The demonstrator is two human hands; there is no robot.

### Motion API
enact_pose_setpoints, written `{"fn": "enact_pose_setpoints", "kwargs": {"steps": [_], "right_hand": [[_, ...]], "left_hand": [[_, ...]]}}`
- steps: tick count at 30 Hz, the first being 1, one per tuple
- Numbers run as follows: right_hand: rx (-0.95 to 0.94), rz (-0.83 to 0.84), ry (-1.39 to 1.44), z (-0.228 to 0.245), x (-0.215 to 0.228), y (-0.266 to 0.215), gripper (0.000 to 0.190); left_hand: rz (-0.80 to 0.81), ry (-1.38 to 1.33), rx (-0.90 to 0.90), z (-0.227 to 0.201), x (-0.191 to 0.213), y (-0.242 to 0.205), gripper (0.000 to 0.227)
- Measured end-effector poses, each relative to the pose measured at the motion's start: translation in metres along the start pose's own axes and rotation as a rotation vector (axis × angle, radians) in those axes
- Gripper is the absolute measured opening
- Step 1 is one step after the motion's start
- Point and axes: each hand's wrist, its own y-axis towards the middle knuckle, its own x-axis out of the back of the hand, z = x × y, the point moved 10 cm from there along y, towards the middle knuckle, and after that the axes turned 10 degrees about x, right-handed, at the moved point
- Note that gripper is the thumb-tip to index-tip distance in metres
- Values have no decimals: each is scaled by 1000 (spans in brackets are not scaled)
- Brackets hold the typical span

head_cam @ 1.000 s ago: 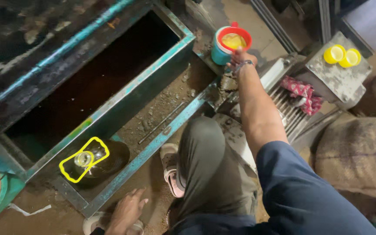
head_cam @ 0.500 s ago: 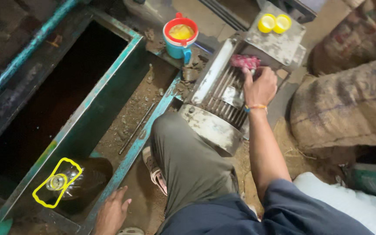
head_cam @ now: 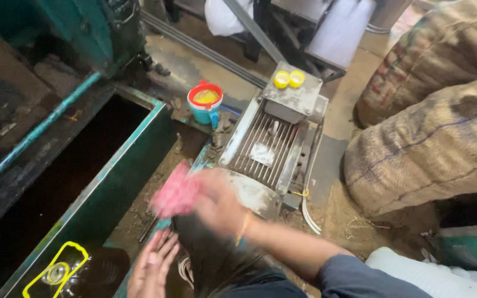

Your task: The person scoops a yellow liquid from a metal trough using a blue cup and pours it through a red strainer into a plastic bottle. The person repeats this process multiple times, filling the bottle with the filtered liquid.

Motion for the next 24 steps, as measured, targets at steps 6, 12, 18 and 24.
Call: {"fn": "enact_pose_setpoints", "kwargs": {"steps": [6,12,18,24], "right_hand": [[331,180,161,106,-21,-10,30],[321,370,283,104,-5,-55,33],[15,282,213,79,14,-82,26],[122,559,170,94,0,-82,54]], "left_hand": [[-48,-613,100,20,-27,-12,47],[-209,-372,1,3,-37,-52,28],[-217,-184,-165,-34,-86,-79,16],[-146,516,-436,-75,-134,-106,12]]}}
